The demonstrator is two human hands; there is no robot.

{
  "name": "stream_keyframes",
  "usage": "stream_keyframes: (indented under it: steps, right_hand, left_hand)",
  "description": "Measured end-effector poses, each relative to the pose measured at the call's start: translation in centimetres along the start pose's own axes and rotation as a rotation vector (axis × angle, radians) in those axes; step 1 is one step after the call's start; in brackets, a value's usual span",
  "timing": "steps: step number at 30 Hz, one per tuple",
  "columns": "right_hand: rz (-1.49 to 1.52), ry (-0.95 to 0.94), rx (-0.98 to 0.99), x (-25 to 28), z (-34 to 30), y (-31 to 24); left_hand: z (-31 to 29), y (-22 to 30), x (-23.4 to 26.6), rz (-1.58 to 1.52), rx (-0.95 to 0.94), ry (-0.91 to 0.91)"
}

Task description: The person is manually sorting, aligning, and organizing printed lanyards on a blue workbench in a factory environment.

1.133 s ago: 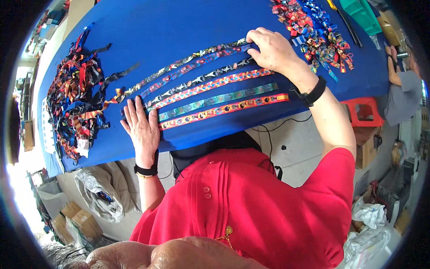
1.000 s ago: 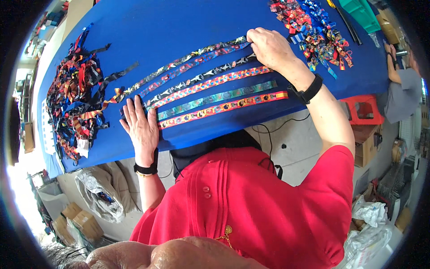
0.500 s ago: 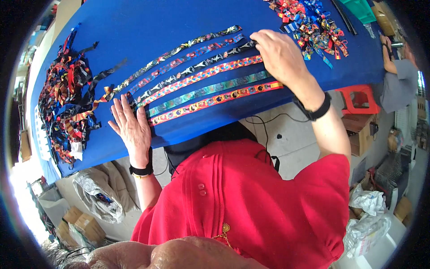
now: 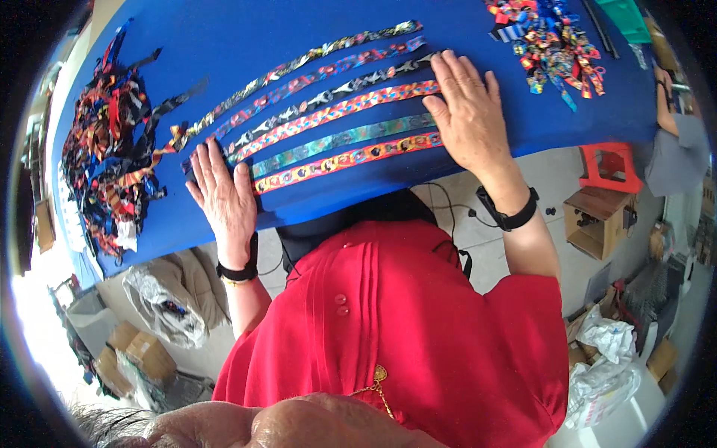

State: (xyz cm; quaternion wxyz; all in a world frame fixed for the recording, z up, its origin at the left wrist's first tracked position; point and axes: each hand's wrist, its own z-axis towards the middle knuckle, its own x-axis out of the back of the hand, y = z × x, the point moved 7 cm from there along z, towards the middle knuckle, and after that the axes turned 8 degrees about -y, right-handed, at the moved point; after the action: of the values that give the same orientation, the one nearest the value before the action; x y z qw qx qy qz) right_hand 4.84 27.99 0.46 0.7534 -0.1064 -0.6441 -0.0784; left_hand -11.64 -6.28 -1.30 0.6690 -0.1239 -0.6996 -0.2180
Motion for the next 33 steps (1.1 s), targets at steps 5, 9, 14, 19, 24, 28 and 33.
stream_keyframes:
  steps: [5, 9, 14, 19, 24, 28, 33]
  right_hand:
    - [0.0, -0.003, -0.009, -0.8, -0.1, 0.6]
    - [0.013, -0.016, -0.021, -1.0, -0.1, 1.1]
    - [0.026, -0.026, -0.018, -1.4, 0.1, 1.6]
    - [-0.008, -0.033, -0.048, -1.4, 0.3, 2.3]
    - [0.003, -0.052, -0.074, -1.3, 0.5, 2.3]
    - [-0.01, -0.065, -0.091, -1.8, 0.5, 2.5]
    - [-0.011, -0.067, -0.095, -1.9, 0.5, 2.6]
  left_hand:
    - [0.1, 0.2, 0.0, -0.01, -0.003, 0.003]
    - [0.2, 0.4, 0.1, -0.033, 0.002, -0.003]
    - [-0.1, 0.2, 0.1, -0.016, 0.013, 0.004]
    - [0.0, 0.2, 0.0, -0.013, 0.019, 0.009]
    - [0.1, 0.2, 0.2, -0.009, 0.027, 0.033]
    - [0.1, 0.2, 0.3, -0.008, 0.033, 0.044]
    - [-0.1, 0.2, 0.2, -0.032, 0.039, 0.067]
